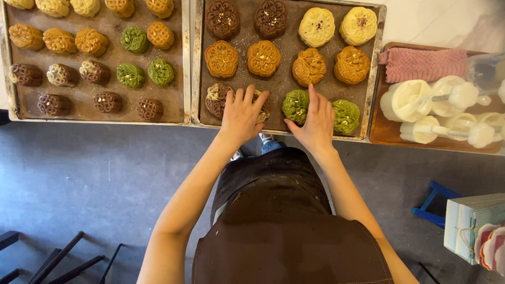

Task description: The person arranges various colorful, round pastries on two metal baking trays. They pick up individual pastries, rotate them to check the bottom, and place them back in neat rows on the trays.

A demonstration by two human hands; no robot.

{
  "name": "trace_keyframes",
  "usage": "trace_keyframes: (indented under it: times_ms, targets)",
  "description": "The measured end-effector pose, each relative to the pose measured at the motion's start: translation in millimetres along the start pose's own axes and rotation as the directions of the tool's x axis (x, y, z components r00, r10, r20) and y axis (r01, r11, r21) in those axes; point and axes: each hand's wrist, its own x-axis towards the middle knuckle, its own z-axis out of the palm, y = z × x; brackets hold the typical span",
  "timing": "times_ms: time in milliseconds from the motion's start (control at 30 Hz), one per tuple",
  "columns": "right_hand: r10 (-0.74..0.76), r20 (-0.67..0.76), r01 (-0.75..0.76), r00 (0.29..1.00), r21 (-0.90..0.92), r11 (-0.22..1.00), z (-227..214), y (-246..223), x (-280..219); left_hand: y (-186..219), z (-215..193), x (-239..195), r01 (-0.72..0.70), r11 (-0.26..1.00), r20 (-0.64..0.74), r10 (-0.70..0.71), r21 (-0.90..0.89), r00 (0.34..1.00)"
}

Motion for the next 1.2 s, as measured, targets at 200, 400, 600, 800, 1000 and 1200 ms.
trace_keyframes:
  times_ms: [200, 400, 600, 800, 1000, 1200]
  targets:
    - [0.017, 0.024, -0.017, 1.000, 0.031, 0.999, -0.4, 1.4, 5.0, -0.7, 0.3, 5.5, -0.037, 0.999, -0.059, 0.037, 0.000, 0.998]
    - [0.034, 0.087, -0.040, 0.996, 0.069, 0.997, -0.1, 0.7, 8.6, -4.1, 1.2, 7.4, -0.046, 0.999, -0.022, 0.046, -0.006, 0.999]
    - [0.100, 0.125, -0.117, 0.987, 0.142, 0.983, -2.0, 1.1, 13.0, -10.1, -3.5, 9.8, -0.080, 0.992, -0.036, 0.076, -0.097, 0.996]
    - [0.334, 0.374, -0.498, 0.865, 0.570, 0.653, -8.7, 13.9, 5.2, -30.9, -16.6, -9.2, -0.158, 0.857, -0.237, 0.044, -0.490, 0.971]
    - [0.030, 0.582, -0.448, 0.813, 0.658, -0.605, -17.1, 36.8, -23.6, -30.2, -5.1, -23.2, -0.032, -0.269, -0.018, -0.054, -0.963, 0.998]
    - [0.042, 0.570, -0.446, 0.820, 0.684, -0.577, -20.3, 34.2, -33.7, -16.2, 5.1, -26.2, 0.030, -0.763, -0.011, 0.048, -0.646, 0.999]
